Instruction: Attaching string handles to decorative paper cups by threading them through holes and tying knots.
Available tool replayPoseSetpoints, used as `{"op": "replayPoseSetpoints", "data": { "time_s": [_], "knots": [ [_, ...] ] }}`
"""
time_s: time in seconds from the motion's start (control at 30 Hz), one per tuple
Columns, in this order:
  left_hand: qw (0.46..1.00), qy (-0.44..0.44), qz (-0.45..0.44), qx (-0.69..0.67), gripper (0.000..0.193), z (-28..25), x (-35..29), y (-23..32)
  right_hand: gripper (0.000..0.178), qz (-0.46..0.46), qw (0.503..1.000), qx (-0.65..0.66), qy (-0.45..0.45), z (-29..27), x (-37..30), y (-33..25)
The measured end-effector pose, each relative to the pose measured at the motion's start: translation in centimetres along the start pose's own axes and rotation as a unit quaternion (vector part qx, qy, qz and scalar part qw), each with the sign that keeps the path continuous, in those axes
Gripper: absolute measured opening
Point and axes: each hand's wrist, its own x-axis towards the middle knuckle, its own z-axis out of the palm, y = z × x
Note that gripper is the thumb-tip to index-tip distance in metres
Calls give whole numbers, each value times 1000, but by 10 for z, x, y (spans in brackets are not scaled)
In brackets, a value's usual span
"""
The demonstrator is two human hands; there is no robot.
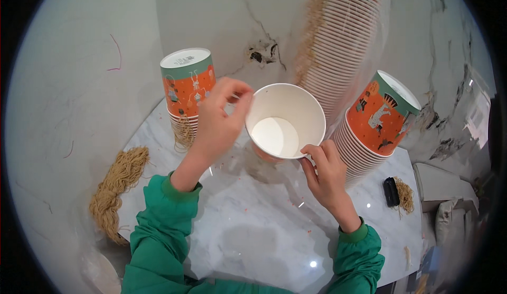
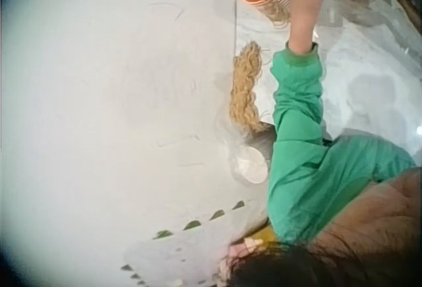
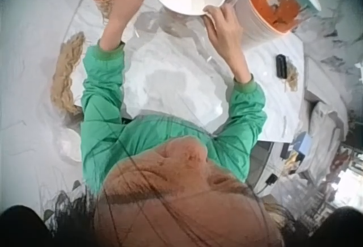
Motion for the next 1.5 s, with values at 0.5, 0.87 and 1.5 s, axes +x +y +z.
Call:
{"op": "replayPoseSetpoints", "data": {
  "time_s": [0.5, 0.87, 1.5],
  "knots": [
    [911, -258, 169, 275, 22, 21, -72, 16, 24, -1, 999, -23, -23, 16, -8, -7],
    [974, -202, 31, 96, 10, 2, -68, -7, 45, 122, 978, 166, 19, 26, -14, 8],
    [969, -179, -164, -52, 10, -19, -77, -28, 20, 522, 667, 525, -87, 31, -27, 38]
  ]
}}
